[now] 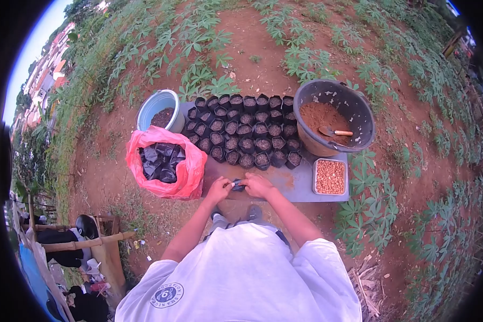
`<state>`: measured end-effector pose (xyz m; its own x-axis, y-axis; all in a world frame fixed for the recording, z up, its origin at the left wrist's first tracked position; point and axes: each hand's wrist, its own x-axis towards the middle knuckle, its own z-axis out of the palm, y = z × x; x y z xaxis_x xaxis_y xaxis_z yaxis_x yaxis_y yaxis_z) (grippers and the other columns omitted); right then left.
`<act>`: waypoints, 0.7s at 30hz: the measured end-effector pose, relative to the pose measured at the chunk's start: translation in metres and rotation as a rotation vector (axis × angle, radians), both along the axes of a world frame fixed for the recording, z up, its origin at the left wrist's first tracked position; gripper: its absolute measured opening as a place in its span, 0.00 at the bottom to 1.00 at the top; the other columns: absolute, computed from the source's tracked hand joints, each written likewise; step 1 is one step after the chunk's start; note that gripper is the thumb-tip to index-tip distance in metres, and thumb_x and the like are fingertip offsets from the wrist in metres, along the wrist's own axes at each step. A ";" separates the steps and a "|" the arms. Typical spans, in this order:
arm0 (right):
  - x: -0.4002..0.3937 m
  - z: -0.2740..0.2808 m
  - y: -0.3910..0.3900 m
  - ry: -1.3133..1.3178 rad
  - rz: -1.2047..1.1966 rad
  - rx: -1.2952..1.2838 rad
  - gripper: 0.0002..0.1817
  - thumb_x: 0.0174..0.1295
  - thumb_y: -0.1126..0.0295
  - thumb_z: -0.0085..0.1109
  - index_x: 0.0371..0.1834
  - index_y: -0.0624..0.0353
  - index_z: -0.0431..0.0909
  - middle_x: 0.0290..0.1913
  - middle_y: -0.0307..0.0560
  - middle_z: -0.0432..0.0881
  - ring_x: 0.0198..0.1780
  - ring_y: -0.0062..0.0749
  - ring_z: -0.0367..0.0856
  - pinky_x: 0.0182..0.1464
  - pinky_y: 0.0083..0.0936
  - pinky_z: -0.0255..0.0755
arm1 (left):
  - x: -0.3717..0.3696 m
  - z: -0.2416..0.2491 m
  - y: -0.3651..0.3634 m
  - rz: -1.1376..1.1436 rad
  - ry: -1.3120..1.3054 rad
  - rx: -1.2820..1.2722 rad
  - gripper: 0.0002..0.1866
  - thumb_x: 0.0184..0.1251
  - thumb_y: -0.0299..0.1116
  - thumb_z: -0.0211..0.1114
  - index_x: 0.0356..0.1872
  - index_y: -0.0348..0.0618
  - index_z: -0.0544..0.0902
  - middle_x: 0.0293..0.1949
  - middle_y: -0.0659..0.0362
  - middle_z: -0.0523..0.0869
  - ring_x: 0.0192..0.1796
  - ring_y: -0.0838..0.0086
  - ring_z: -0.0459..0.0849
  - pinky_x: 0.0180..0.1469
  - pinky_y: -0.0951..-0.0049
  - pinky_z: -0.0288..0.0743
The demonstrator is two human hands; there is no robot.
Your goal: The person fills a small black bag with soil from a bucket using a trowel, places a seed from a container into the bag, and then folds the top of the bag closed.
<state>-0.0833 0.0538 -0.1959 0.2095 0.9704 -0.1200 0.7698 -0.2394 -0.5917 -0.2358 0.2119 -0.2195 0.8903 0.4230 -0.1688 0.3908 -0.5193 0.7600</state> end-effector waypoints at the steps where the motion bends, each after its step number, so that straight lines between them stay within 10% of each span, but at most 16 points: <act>1: 0.000 -0.002 0.002 0.000 0.000 -0.003 0.18 0.60 0.68 0.49 0.52 0.48 0.83 0.42 0.53 0.75 0.52 0.48 0.76 0.56 0.40 0.71 | 0.006 0.004 0.001 0.064 0.085 -0.052 0.10 0.62 0.36 0.66 0.38 0.40 0.84 0.37 0.50 0.83 0.45 0.57 0.82 0.52 0.64 0.74; 21: -0.021 -0.020 0.032 -0.107 -0.081 -0.072 0.11 0.60 0.63 0.58 0.38 0.58 0.78 0.44 0.53 0.79 0.49 0.50 0.80 0.51 0.43 0.74 | 0.019 0.000 0.006 0.087 0.428 -0.044 0.19 0.59 0.41 0.64 0.43 0.34 0.85 0.46 0.39 0.84 0.53 0.46 0.83 0.55 0.55 0.76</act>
<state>-0.1039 0.0857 -0.2162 0.3024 0.9394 -0.1616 0.8039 -0.3425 -0.4863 -0.2164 0.2174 -0.2192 0.6977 0.4778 -0.5338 0.7160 -0.4415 0.5408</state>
